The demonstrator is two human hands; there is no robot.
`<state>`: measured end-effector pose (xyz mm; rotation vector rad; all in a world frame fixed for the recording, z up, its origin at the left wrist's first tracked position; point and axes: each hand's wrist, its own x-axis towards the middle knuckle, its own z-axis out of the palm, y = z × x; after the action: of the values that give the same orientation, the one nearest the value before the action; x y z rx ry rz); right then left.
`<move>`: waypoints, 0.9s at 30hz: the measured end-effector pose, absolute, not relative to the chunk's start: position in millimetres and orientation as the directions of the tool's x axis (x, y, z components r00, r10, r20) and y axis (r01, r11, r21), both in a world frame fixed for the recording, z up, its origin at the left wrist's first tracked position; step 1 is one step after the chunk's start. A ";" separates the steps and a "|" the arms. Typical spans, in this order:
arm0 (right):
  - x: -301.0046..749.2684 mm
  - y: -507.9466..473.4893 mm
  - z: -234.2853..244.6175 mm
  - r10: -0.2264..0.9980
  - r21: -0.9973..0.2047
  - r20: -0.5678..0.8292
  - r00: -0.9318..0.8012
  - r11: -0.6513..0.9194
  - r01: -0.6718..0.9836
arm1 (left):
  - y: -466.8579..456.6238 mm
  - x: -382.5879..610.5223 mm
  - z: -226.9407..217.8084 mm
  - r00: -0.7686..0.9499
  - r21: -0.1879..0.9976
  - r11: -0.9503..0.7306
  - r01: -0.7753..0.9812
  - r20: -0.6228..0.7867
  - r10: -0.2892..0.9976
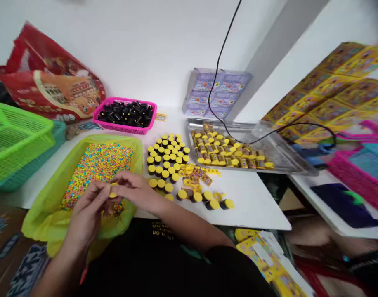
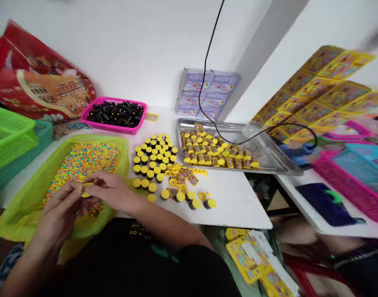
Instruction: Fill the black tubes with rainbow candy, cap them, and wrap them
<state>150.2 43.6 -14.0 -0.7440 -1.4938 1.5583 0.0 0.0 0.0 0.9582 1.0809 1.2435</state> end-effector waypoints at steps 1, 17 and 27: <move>156.5 36.8 -11.3 0.853 -0.974 0.225 -0.471 0.204 -0.097 | 1.5 4.0 -0.5 0.029 0.961 0.126 -0.246 -0.123 0.992; 316.5 30.4 -19.1 0.983 -0.320 -0.033 0.181 -0.182 0.930 | 9.5 -7.9 -5.6 0.226 0.989 0.028 0.142 -0.060 0.972; 317.9 42.2 -37.2 0.993 -0.367 -0.101 0.057 -0.091 0.926 | 34.4 -54.7 2.5 -0.035 0.925 -0.036 0.377 0.053 0.998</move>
<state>317.9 42.2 -37.2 -2.1249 -1.9673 0.4867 -54.7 34.4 2.5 1.5038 1.5023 1.0689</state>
